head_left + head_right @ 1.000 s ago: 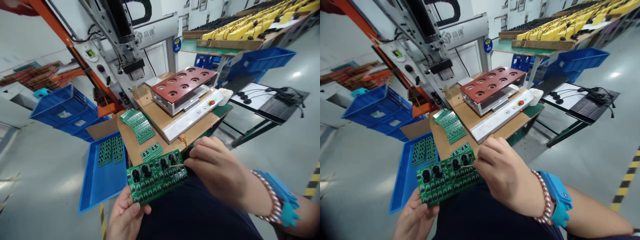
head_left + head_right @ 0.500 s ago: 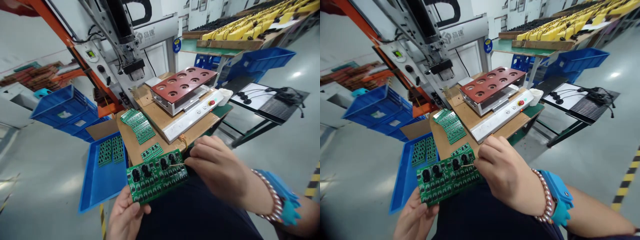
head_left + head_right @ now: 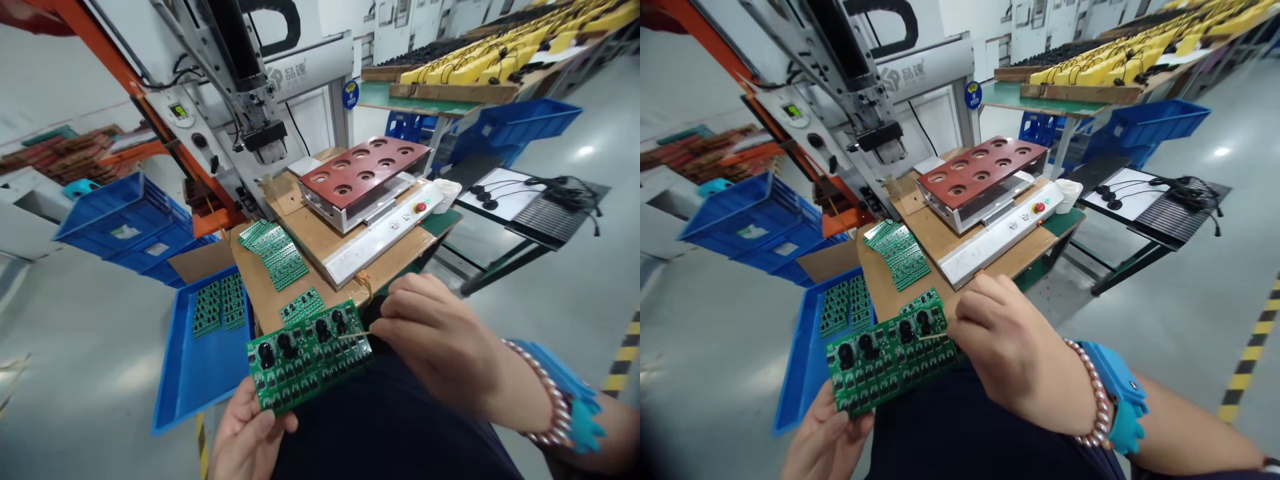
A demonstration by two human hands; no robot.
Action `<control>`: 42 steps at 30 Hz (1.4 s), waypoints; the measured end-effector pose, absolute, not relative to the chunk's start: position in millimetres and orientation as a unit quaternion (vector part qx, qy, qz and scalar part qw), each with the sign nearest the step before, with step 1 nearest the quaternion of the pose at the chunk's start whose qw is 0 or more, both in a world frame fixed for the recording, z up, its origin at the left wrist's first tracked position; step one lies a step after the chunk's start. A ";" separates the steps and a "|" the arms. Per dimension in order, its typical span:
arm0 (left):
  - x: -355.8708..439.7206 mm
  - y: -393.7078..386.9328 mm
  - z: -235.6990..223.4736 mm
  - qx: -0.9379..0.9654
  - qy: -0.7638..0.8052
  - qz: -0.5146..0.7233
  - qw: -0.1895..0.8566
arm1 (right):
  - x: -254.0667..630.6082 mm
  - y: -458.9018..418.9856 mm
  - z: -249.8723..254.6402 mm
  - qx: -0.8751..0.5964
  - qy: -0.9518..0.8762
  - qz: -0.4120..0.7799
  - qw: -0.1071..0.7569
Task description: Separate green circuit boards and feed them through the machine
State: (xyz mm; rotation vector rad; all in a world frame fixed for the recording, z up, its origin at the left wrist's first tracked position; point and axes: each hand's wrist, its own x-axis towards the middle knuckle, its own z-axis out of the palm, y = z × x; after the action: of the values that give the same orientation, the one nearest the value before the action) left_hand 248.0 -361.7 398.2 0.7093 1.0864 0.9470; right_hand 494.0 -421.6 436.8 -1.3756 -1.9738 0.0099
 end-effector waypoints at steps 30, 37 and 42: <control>242.9 -361.3 394.3 0.316 0.491 0.429 0.689 | 501.4 -422.9 433.9 -0.554 -0.749 -0.026 0.362; 244.7 -363.0 396.5 0.305 0.499 0.432 0.687 | 499.0 -426.2 436.2 -0.542 -0.759 0.006 0.362; 243.8 -363.0 396.2 0.306 0.499 0.432 0.686 | 498.0 -423.6 434.9 -0.543 -0.756 -0.006 0.365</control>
State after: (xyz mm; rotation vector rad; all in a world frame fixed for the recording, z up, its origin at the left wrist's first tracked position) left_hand 243.8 -363.0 396.2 0.6851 1.1180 0.9671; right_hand 498.0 -423.6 434.9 -1.3968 -1.9455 -0.0165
